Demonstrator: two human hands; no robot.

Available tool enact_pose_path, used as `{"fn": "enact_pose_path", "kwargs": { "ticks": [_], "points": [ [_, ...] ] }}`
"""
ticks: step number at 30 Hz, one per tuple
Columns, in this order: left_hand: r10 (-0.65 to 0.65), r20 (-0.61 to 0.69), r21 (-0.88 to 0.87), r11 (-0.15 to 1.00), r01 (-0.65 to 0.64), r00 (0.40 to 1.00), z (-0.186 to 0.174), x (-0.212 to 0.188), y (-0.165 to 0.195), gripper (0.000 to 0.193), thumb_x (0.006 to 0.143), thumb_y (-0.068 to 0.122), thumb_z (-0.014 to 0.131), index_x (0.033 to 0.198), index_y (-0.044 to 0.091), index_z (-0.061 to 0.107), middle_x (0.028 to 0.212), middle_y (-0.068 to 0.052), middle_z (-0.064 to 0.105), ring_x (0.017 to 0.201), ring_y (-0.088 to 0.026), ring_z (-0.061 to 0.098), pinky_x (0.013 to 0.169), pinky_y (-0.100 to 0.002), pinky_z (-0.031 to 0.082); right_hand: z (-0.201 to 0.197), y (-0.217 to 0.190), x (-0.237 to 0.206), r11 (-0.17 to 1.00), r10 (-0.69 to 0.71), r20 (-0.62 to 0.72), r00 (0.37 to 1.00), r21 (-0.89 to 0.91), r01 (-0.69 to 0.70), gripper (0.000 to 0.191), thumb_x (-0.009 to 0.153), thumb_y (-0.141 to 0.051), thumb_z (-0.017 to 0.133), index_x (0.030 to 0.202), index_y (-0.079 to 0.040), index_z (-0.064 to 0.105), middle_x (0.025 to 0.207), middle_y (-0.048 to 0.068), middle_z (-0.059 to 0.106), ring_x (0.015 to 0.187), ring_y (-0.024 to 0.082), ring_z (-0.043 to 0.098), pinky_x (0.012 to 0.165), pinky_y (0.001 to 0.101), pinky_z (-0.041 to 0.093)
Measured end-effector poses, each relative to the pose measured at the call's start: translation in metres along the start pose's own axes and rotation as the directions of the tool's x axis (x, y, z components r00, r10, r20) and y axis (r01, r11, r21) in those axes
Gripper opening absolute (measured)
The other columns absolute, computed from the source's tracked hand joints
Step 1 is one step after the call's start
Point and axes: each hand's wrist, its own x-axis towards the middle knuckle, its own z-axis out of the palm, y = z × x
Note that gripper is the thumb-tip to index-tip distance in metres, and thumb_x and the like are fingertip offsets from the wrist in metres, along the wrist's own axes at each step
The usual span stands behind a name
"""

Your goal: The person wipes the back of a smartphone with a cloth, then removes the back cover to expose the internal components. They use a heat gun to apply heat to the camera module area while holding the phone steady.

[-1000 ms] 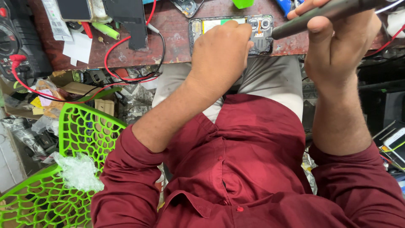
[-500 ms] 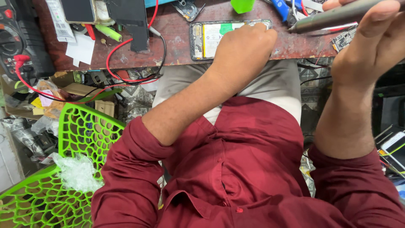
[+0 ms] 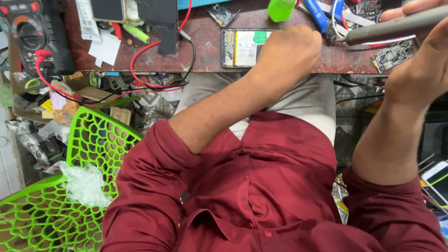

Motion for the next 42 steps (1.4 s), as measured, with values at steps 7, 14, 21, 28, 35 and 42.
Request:
{"fn": "enact_pose_path", "kwargs": {
  "ticks": [7,14,21,28,35,42],
  "points": [
    [-0.003,-0.041,0.011,1.0,0.003,0.999,0.003,-0.007,-0.007,0.009,0.081,0.019,0.063,0.079,0.012,0.057,0.077,-0.01,0.061,0.071,-0.028,0.065,0.056,-0.04,0.052,0.006,-0.01,0.005,1.0,-0.013,-0.012,1.0,0.017,0.013,0.054,0.123,-0.039,0.022,0.131,0.008,0.048,0.119,0.018,0.057,0.1,0.03,0.068,0.093,0.0332,0.059],
    [0.049,-0.039,-0.032,0.998,-0.05,0.998,-0.011,-0.017,-0.013,0.009,0.085,0.015,0.06,0.089,0.01,0.053,0.084,-0.009,0.057,0.078,-0.029,0.063,0.063,-0.043,0.053,0.018,-0.011,0.006,0.997,0.003,-0.054,0.999,0.078,0.001,0.051,0.124,-0.04,0.03,0.125,0.007,0.05,0.113,0.019,0.061,0.097,0.03,0.069,0.088,0.0326,0.057],
    [0.12,0.1,-0.142,0.984,-0.106,0.988,-0.042,-0.019,-0.029,0.007,0.085,0.008,0.062,0.092,0.007,0.06,0.091,-0.009,0.063,0.086,-0.028,0.069,0.068,-0.039,0.058,0.016,-0.018,0.011,0.993,0.073,-0.091,0.993,0.099,-0.063,0.055,0.124,-0.046,0.039,0.12,0.006,0.055,0.102,0.018,0.065,0.091,0.028,0.07,0.083,0.0319,0.056],
    [0.174,0.051,-0.097,0.981,-0.169,0.983,-0.036,-0.008,-0.023,0.004,0.082,0.012,0.065,0.081,0.008,0.065,0.082,-0.009,0.065,0.075,-0.028,0.07,0.061,-0.041,0.057,0.02,-0.021,0.017,0.995,-0.03,-0.046,0.999,0.091,0.034,0.048,0.123,-0.042,0.038,0.129,0.005,0.046,0.108,0.019,0.065,0.092,0.028,0.071,0.084,0.0328,0.059],
    [0.262,0.027,-0.024,0.965,-0.262,0.965,-0.022,-0.007,-0.017,0.007,0.083,0.015,0.065,0.077,0.01,0.064,0.079,-0.009,0.063,0.074,-0.027,0.068,0.06,-0.04,0.055,0.018,-0.017,0.014,0.993,0.023,-0.075,0.997,0.114,-0.015,0.05,0.126,-0.045,0.043,0.127,0.004,0.052,0.104,0.018,0.065,0.09,0.029,0.072,0.082,0.0336,0.059],
    [0.18,-0.033,-0.07,0.981,-0.181,0.983,-0.018,0.004,-0.014,0.008,0.083,0.016,0.065,0.082,0.011,0.06,0.077,-0.01,0.06,0.069,-0.027,0.064,0.059,-0.04,0.052,0.019,-0.016,0.014,0.996,-0.031,-0.047,0.998,0.078,0.035,0.054,0.121,-0.042,0.034,0.123,0.008,0.053,0.108,0.019,0.065,0.094,0.029,0.072,0.085,0.0328,0.058]
  ]
}}
